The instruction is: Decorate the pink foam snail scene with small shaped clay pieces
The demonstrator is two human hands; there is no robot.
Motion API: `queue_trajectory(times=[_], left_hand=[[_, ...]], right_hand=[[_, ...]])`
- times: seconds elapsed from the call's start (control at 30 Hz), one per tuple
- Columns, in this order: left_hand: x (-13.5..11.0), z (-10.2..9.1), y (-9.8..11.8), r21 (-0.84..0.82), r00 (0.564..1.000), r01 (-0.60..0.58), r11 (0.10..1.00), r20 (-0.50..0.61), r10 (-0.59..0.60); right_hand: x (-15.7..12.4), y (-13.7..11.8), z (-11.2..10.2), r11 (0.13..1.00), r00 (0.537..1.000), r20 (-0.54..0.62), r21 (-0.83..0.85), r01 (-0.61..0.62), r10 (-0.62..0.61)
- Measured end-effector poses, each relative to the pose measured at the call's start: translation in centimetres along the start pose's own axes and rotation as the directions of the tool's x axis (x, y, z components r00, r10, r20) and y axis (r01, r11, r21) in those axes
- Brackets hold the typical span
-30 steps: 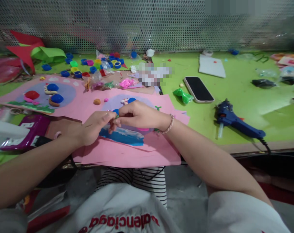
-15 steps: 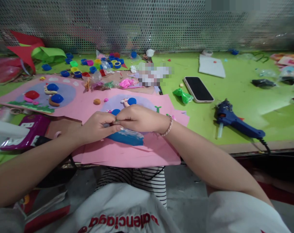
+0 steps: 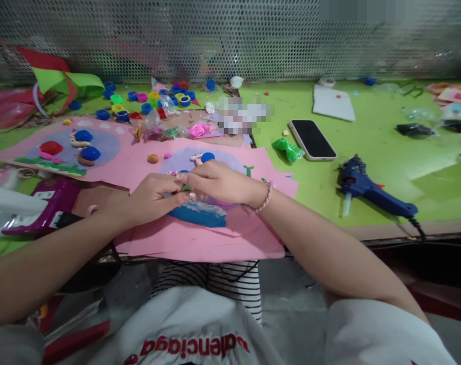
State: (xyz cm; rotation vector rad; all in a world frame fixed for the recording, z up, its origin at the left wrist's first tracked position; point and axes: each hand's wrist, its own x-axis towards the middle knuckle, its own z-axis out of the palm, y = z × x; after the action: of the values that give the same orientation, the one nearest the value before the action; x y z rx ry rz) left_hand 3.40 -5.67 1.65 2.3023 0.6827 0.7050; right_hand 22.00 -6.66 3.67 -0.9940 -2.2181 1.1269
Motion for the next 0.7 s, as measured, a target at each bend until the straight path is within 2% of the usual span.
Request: queue_trajectory(times=[0.23,0.37,0.5,0.6,0.7], left_hand=[[0.05,-0.21,0.28,-0.047,0.999,0.044,0.998,-0.004,-0.044],[-0.12,-0.38,0.48,-0.161,0.994,0.104,0.981,0.041,-0.099],[-0.29,-0.42,0.47,-0.364,0.976,0.214,0.907,0.110,-0.186],[-0.26,-0.43,0.42,-0.501,0.966,0.255,0.827,0.104,-0.235],[-0.16,-0.50,0.49,-0.541,0.963,0.260,0.800,0.088,-0.253]], right_hand=[[0.07,-0.41,-0.33,0.999,0.998,0.061,0.038,0.002,-0.005],[0.06,-0.47,-0.51,0.995,0.993,0.063,-0.008,0.102,-0.101],[0.08,-0.32,-0.53,0.973,0.973,0.059,-0.049,0.228,-0.225],[0.04,-0.16,-0.60,0.967,0.969,0.022,-0.066,0.246,-0.246],[-0.09,-0.15,-0.80,0.970,0.972,0.047,-0.064,0.234,-0.231]])
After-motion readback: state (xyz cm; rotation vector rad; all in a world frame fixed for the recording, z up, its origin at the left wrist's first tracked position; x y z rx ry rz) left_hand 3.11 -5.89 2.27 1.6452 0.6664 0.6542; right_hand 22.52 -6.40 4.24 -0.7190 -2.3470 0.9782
